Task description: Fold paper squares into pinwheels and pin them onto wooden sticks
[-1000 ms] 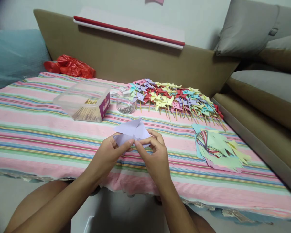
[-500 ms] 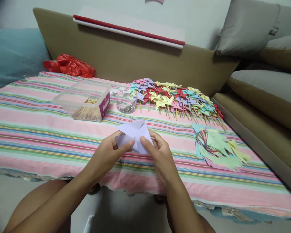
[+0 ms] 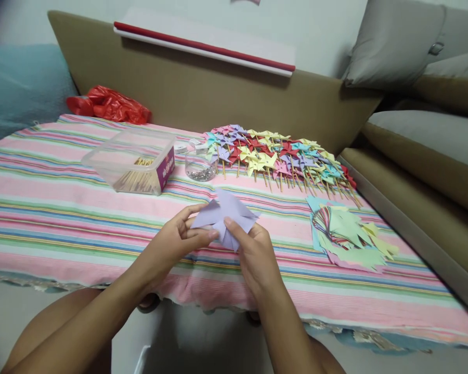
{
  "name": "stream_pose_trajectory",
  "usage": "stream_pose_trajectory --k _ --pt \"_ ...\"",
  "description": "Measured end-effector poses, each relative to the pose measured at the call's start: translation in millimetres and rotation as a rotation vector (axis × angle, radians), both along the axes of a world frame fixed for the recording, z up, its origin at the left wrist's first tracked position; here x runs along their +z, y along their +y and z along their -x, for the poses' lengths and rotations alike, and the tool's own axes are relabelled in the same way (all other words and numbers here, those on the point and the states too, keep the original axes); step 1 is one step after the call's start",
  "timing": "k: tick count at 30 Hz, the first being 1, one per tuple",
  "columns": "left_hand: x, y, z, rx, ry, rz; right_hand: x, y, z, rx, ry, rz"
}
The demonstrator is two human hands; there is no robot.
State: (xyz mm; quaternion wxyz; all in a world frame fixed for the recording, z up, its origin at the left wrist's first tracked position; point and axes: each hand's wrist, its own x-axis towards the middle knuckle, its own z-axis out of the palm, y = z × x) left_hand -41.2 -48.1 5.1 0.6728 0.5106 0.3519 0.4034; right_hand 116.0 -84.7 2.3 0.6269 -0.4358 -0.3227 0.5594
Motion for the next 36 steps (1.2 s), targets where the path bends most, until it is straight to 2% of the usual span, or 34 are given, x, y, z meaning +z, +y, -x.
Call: stream_pose_trajectory --k 3,6,17,23,27,29,31,36 --pt "-1.6 -2.2 -3.5 0.015 -0.084 0.065 3.0 3.7 9.1 -0.073 0.168 -0.029" --pt "-3.7 -6.9 -9.5 0.047 -0.158 0.054 3.1 5.1 16.1 -0.071 0.227 -0.046" --pt "-8.2 -17.0 -23.1 0.233 -0.263 0.040 -3.3 3.0 37.1 -0.083 0.222 -0.069" --pt "-6.2 -15.1 -19.7 0.288 -0.236 0.068 -2.9 -1.5 41.2 -0.101 0.098 -0.082" --pt "-2.8 -11.4 -14.8 0.355 -0.271 0.106 -5.6 -4.1 37.1 -0.315 -0.028 -0.216" --pt "-1.9 -9.7 -12.2 0.388 -0.273 0.115 -9.2 -4.5 33.3 -0.368 -0.155 -0.297" --pt "-1.7 -8.4 -9.9 0.403 -0.271 0.114 -13.0 -4.7 29.5 -0.333 -0.292 -0.334" --pt "-2.9 -5.6 -6.3 0.383 -0.265 0.090 -18.9 -4.3 23.4 -0.122 -0.500 -0.300"
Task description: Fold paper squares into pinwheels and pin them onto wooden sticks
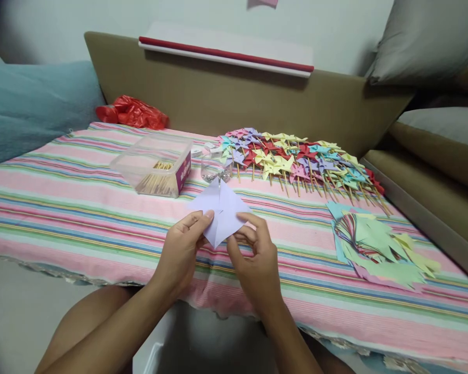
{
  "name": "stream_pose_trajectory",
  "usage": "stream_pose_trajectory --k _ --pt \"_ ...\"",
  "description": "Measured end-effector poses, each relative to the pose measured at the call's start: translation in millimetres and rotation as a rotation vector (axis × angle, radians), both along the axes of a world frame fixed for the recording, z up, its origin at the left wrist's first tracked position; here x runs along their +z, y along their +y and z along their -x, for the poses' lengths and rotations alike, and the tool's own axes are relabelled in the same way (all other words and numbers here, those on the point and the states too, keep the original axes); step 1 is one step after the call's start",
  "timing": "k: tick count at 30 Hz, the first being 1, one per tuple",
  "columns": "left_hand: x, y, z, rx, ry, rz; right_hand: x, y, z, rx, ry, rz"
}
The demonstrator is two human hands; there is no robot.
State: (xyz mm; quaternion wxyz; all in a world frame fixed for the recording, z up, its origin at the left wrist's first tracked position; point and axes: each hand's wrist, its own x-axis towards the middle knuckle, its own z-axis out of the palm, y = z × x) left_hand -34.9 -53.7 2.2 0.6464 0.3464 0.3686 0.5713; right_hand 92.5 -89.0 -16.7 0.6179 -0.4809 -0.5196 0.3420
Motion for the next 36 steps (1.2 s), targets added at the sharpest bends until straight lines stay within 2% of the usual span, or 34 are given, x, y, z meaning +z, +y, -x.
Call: stream_pose_trajectory --k 7,14,17,26,36 --pt "1.5 2.4 1.8 0.026 0.031 -0.062 5.9 0.1 0.3 0.027 -0.021 0.047" --pt "9.9 -4.4 0.7 0.042 0.129 -0.114 4.4 5.7 9.3 -0.011 0.295 0.117" --pt "10.8 -6.4 -0.6 0.045 0.139 -0.108 3.0 6.8 12.4 -0.043 0.358 0.134" --pt "11.4 -7.6 -1.7 0.035 0.176 -0.127 7.3 4.8 19.9 -0.182 0.335 0.139" --pt "9.6 -8.1 -2.4 0.030 0.196 -0.142 9.0 6.5 23.4 -0.227 0.333 0.111"
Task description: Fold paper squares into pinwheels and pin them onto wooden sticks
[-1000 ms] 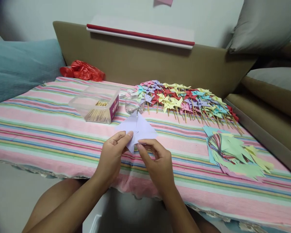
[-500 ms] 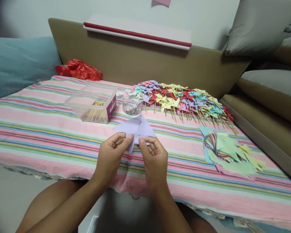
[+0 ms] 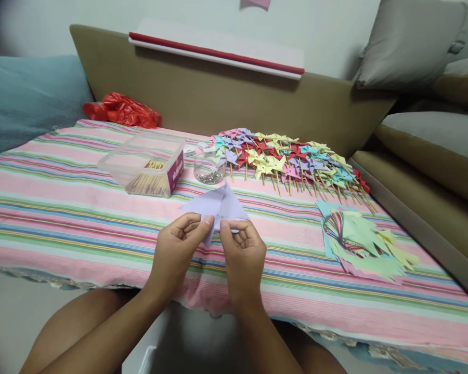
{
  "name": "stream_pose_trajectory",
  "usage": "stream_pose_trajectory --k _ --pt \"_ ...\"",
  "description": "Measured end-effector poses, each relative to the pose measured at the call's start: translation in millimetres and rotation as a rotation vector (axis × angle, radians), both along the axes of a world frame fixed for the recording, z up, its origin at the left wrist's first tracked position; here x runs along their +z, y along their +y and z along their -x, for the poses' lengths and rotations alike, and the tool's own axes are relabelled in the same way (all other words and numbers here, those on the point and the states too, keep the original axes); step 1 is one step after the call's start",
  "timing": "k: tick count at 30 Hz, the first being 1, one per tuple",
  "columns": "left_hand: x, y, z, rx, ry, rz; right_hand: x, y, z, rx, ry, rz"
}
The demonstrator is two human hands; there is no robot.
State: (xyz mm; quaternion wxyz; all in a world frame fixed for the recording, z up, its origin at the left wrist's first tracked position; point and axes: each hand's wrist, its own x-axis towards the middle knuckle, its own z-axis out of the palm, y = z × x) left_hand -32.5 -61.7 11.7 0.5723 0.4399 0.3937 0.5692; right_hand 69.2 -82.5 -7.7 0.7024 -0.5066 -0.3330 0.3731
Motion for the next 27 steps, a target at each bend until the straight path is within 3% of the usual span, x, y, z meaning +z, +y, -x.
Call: stream_pose_trajectory --k 13,19,24,27 --pt "-3.8 0.8 -0.6 0.011 0.039 -0.003 0.1 -1.2 3.3 -0.051 -0.054 -0.030" --pt "-4.2 2.5 -0.1 0.035 -0.003 0.005 2.3 -2.0 5.7 -0.011 -0.059 -0.013" --pt "-2.8 7.6 3.4 0.030 -0.040 0.021 4.2 1.7 -0.8 0.010 -0.018 -0.130" --pt "-1.4 10.3 9.3 -0.028 0.055 -0.017 9.1 3.0 -16.5 0.092 -0.091 -0.062"
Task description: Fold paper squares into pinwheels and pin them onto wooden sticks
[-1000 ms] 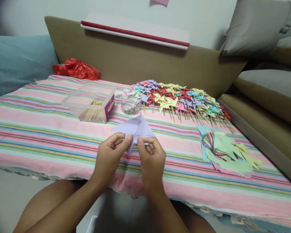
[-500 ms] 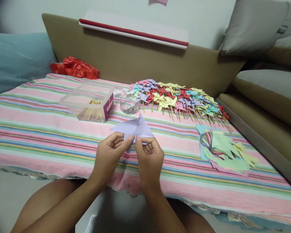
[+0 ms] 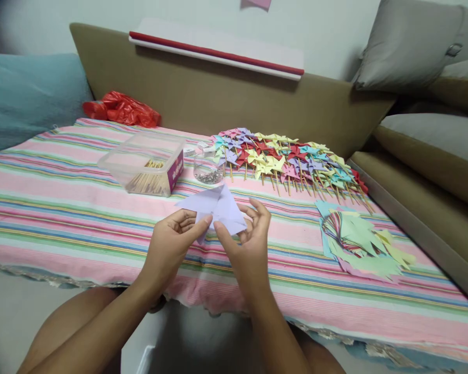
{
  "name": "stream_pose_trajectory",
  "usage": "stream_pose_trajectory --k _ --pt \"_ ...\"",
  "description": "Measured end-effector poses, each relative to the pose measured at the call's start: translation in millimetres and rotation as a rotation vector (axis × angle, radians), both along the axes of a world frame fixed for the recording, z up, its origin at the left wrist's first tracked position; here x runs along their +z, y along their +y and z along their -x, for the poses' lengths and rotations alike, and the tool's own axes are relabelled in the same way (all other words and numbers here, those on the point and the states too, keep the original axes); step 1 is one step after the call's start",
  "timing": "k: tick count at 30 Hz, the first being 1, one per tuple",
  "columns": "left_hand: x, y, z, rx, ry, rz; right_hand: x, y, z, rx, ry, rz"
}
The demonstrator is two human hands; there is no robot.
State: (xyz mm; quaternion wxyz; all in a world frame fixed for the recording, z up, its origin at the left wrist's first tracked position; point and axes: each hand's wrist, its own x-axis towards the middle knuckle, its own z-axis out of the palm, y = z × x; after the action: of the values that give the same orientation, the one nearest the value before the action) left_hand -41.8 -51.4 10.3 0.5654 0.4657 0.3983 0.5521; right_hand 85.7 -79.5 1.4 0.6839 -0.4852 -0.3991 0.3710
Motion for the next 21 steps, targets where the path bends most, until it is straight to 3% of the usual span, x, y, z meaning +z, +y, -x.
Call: stream_pose_trajectory --k 4,6,19,21 --pt "0.4 2.8 9.0 -0.118 0.147 -0.070 4.3 -2.4 -22.4 0.286 -0.057 0.138" --pt "0.0 4.0 11.9 -0.182 0.179 -0.081 3.4 -3.7 -28.7 0.340 -0.076 0.155" --pt "-0.6 9.8 24.3 -0.285 0.456 -0.194 1.2 -2.3 -28.3 0.279 -0.321 0.227" --pt "0.6 13.1 26.3 -0.299 0.454 -0.195 -0.9 -1.3 -23.7 0.245 -0.268 0.242"
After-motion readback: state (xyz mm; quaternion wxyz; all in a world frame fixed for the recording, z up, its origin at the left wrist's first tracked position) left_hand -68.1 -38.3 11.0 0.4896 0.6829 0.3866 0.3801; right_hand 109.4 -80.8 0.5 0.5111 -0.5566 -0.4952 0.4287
